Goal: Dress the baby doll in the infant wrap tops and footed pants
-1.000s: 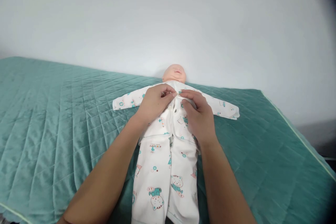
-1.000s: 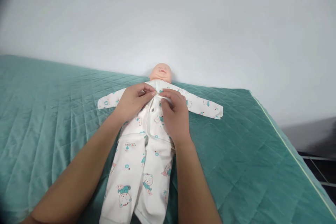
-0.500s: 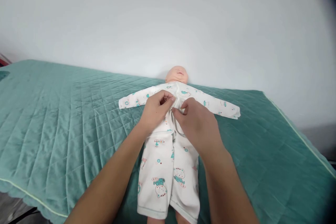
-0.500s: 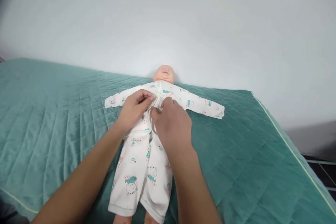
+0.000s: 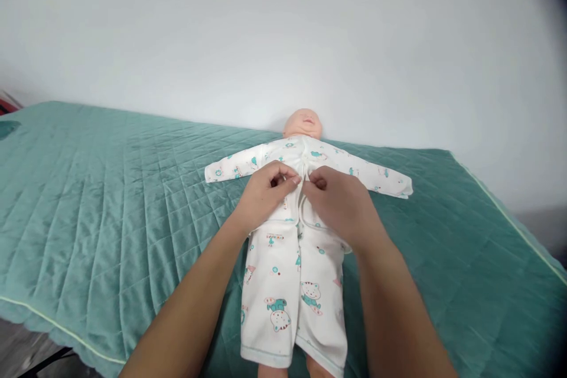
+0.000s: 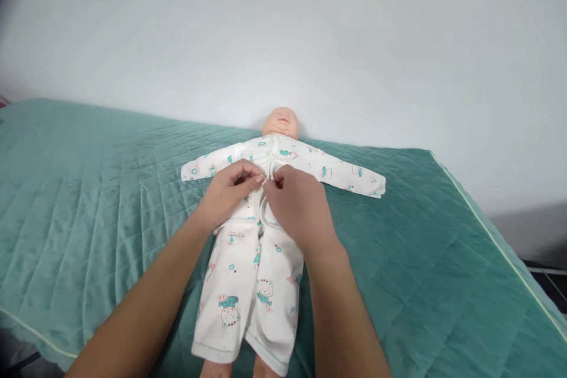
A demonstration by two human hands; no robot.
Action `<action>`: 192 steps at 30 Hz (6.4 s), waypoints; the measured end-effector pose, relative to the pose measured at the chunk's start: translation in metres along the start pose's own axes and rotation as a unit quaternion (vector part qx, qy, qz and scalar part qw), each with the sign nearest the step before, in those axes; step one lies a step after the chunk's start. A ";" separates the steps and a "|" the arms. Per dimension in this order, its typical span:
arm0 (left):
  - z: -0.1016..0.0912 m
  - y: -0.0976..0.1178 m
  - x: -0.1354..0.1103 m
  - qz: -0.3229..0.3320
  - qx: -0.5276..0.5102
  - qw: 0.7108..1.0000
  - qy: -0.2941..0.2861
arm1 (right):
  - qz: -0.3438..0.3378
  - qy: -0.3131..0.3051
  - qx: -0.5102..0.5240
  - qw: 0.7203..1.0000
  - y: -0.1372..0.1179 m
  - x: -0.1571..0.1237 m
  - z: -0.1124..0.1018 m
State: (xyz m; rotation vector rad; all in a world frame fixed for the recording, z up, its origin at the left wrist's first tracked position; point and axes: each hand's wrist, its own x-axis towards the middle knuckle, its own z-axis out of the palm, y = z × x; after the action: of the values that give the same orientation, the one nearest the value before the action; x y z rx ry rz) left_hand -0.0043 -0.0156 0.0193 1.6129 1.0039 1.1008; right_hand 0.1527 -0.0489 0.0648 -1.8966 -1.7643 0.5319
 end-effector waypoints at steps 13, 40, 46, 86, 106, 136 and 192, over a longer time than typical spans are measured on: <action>0.000 0.002 -0.001 -0.020 -0.025 0.999 -0.017 | -0.002 -0.059 0.375 0.925 0.013 0.002 -0.001; -0.001 0.006 -0.001 -0.054 -0.131 0.989 -0.047 | -0.010 -0.065 0.416 0.907 0.021 0.000 0.009; 0.001 0.005 -0.001 -0.068 -0.125 0.990 -0.023 | -0.017 -0.060 0.438 0.897 0.022 0.001 0.010; -0.008 0.006 -0.001 -0.078 -0.126 0.985 -0.084 | -0.013 -0.052 0.403 0.914 0.022 0.005 0.014; -0.010 0.011 -0.002 -0.093 -0.144 0.981 -0.094 | -0.017 -0.037 0.414 0.909 0.018 0.002 0.012; -0.003 -0.030 -0.013 -0.020 -0.091 0.966 0.241 | -0.227 0.168 0.184 0.942 0.041 -0.001 0.029; -0.113 -0.076 -0.025 -0.139 0.406 0.882 0.195 | 0.135 0.240 -0.016 0.961 0.198 0.023 -0.016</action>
State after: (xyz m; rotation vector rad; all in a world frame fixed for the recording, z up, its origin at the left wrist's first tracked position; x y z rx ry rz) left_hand -0.1281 0.0064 -0.0379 1.8083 2.1040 0.8553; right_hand 0.3229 -0.0355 -0.0387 -2.0833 -1.2208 0.1133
